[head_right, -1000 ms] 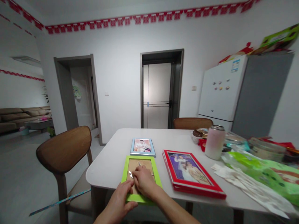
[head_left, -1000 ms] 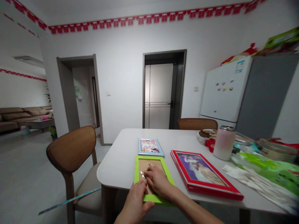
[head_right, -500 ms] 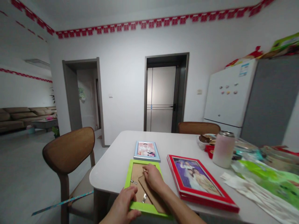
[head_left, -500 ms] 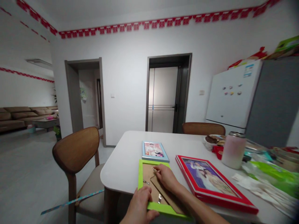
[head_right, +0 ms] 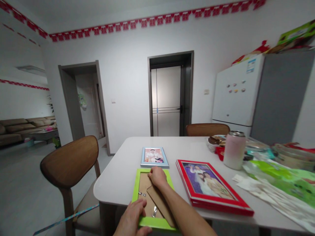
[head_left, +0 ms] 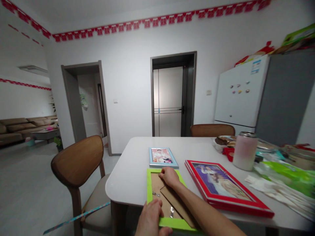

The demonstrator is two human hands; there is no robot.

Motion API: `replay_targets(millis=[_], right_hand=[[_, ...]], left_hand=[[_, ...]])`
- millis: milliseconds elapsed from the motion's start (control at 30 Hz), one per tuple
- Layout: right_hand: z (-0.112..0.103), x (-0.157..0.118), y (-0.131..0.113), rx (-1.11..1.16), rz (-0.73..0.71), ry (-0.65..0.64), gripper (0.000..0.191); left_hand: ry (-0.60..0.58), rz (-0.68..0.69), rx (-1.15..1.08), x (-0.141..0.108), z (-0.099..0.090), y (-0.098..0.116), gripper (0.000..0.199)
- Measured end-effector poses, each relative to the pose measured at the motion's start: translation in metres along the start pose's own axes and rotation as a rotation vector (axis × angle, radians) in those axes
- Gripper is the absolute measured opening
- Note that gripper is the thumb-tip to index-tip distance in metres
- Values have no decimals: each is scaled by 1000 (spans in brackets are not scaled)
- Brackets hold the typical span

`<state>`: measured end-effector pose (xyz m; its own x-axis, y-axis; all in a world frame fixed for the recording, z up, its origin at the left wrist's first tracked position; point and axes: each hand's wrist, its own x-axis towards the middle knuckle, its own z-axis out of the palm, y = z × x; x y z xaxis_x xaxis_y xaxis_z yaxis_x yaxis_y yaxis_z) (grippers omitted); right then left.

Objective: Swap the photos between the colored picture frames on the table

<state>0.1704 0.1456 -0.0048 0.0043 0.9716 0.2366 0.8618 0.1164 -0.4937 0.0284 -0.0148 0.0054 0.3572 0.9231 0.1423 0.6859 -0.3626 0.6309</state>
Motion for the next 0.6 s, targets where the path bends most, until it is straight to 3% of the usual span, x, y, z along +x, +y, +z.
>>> replay_targets(millis=[167,333,467,600], right_hand=[[-2,6,-3,30,148,33,14],[-15,2,-6,165,128,79,13],[-37,-10,5,312,56,86,25],[-68,-42,28,505,46,114,27]], left_hand=[[-20,-36,43,-5,-4,2,64],[-45,-15,146,-1,-3,2,60],[-90,78,217,15,13,9,44],[-134,62,188,23,20,21,58]])
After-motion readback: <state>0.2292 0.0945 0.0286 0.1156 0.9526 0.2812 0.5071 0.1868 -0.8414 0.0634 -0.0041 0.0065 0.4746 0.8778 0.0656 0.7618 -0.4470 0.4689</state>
